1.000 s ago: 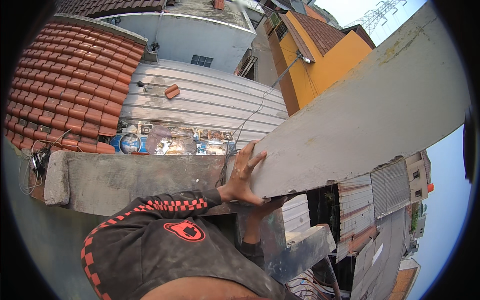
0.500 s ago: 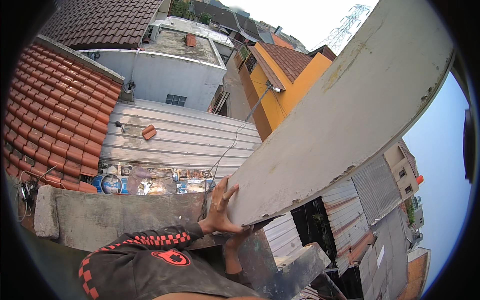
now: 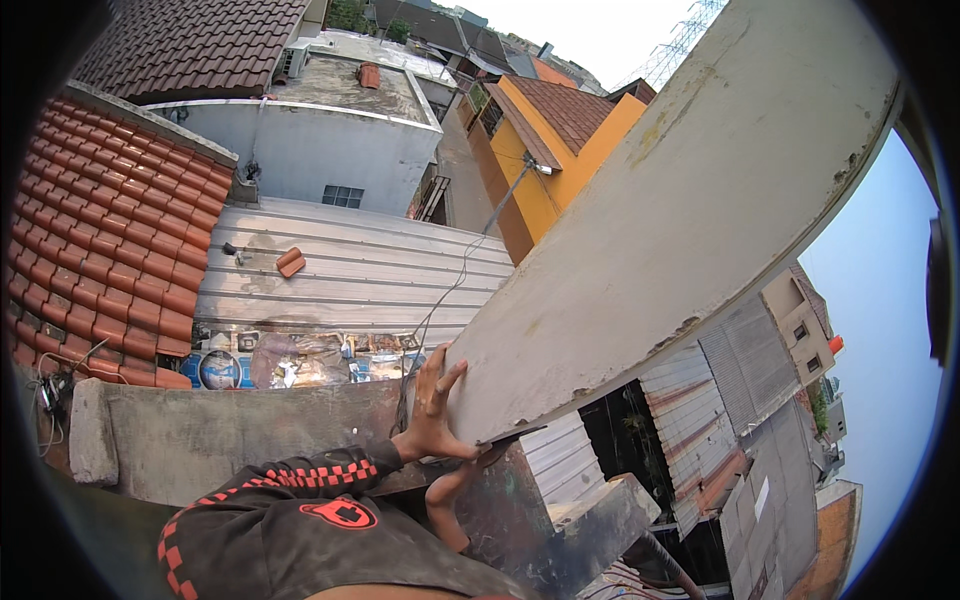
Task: The person smooths a concrete pillar on a rooftop using a sanding block and a scraper. They repeatedly rub the pillar's surface with the sanding block and occasionally use the scraper to remove material.
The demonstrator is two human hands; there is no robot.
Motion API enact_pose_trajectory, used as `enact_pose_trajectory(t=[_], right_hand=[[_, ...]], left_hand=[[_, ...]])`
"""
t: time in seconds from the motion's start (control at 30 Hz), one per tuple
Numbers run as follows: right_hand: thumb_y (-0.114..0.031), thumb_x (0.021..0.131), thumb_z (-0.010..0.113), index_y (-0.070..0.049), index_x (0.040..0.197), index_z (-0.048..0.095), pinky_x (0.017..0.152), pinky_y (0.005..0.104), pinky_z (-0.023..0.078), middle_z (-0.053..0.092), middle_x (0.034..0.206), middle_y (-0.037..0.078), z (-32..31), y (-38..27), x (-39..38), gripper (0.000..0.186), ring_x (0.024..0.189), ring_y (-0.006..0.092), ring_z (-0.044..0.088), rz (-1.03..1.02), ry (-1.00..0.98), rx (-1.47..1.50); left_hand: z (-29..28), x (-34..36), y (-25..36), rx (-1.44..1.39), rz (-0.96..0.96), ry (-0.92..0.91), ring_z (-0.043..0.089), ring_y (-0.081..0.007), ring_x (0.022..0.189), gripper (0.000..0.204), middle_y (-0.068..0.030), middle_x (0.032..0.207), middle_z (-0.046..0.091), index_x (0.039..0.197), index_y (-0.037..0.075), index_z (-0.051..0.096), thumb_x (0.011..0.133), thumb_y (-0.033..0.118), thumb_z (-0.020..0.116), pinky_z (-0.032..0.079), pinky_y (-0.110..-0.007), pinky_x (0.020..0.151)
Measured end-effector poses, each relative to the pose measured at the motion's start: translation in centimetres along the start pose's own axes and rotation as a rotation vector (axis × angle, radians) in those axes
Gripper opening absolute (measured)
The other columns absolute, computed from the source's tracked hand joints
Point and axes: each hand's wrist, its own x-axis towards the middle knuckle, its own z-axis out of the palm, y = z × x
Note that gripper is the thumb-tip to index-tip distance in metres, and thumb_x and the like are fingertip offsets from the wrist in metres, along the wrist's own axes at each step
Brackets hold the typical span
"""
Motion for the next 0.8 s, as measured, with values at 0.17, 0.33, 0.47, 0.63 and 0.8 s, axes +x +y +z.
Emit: enact_pose_trajectory(t=[0.17, 0.33, 0.47, 0.63, 0.8], right_hand=[[-0.045, 0.108, 0.035, 0.007, 0.156, 0.014, 0.118, 0.0535, 0.025, 0.026, 0.155, 0.030, -1.0, 2.3, 1.7, 0.074, 0.142, 0.0440, 0.032, -0.059, 0.046, -0.079], [-0.049, 0.109, 0.032, 0.002, 0.160, 0.007, 0.121, 0.0481, 0.023, 0.013, 0.163, 0.027, 0.4, -0.3, -0.1, 0.077, 0.149, 0.0383, 0.023, 0.051, -0.001, -0.012], [-0.044, 0.110, 0.028, 0.001, 0.160, 0.000, 0.122, 0.0479, 0.021, 0.005, 0.165, 0.027, -0.5, 0.8, 2.1, 0.073, 0.151, 0.0390, 0.018, 0.000, 0.004, -0.134], [-0.054, 0.108, 0.032, 0.005, 0.159, 0.004, 0.119, 0.0524, 0.027, 0.017, 0.160, 0.029, 0.9, -3.0, 1.1, 0.082, 0.147, 0.0420, 0.026, 0.011, 0.081, -0.049], [-0.050, 0.106, 0.037, 0.002, 0.159, -0.001, 0.122, 0.0545, 0.018, 0.002, 0.164, 0.030, -0.3, 2.2, 2.0, 0.084, 0.152, 0.0438, 0.014, -0.074, 0.034, -0.131]], left_hand=[[0.3, 0.3, 0.1, -0.022, 0.004, 0.028, 0.033, -0.0511, 0.141, 0.131, -0.0336, 0.155, 0.026, 0.156, 0.016, 0.033, 0.046, 0.059, 0.090, 0.028, -0.060, 0.112], [0.0, 0.5, 0.3, -0.028, 0.015, 0.052, 0.034, -0.0505, 0.140, 0.131, -0.0337, 0.155, 0.027, 0.156, 0.016, 0.031, 0.046, 0.057, 0.090, 0.028, -0.060, 0.112], [0.4, 0.5, 0.0, -0.011, 0.021, 0.040, 0.033, -0.0503, 0.141, 0.133, -0.0337, 0.155, 0.027, 0.156, 0.015, 0.031, 0.046, 0.060, 0.090, 0.027, -0.061, 0.111], [0.1, 0.2, -0.2, 0.028, 0.005, 0.002, 0.027, -0.0525, 0.144, 0.135, -0.0362, 0.156, 0.022, 0.157, 0.011, 0.027, 0.049, 0.066, 0.087, 0.024, -0.060, 0.115], [0.1, 0.6, -0.1, 0.021, -0.011, 0.040, 0.033, -0.0516, 0.141, 0.131, -0.0348, 0.155, 0.027, 0.156, 0.016, 0.033, 0.046, 0.061, 0.089, 0.027, -0.061, 0.112]])
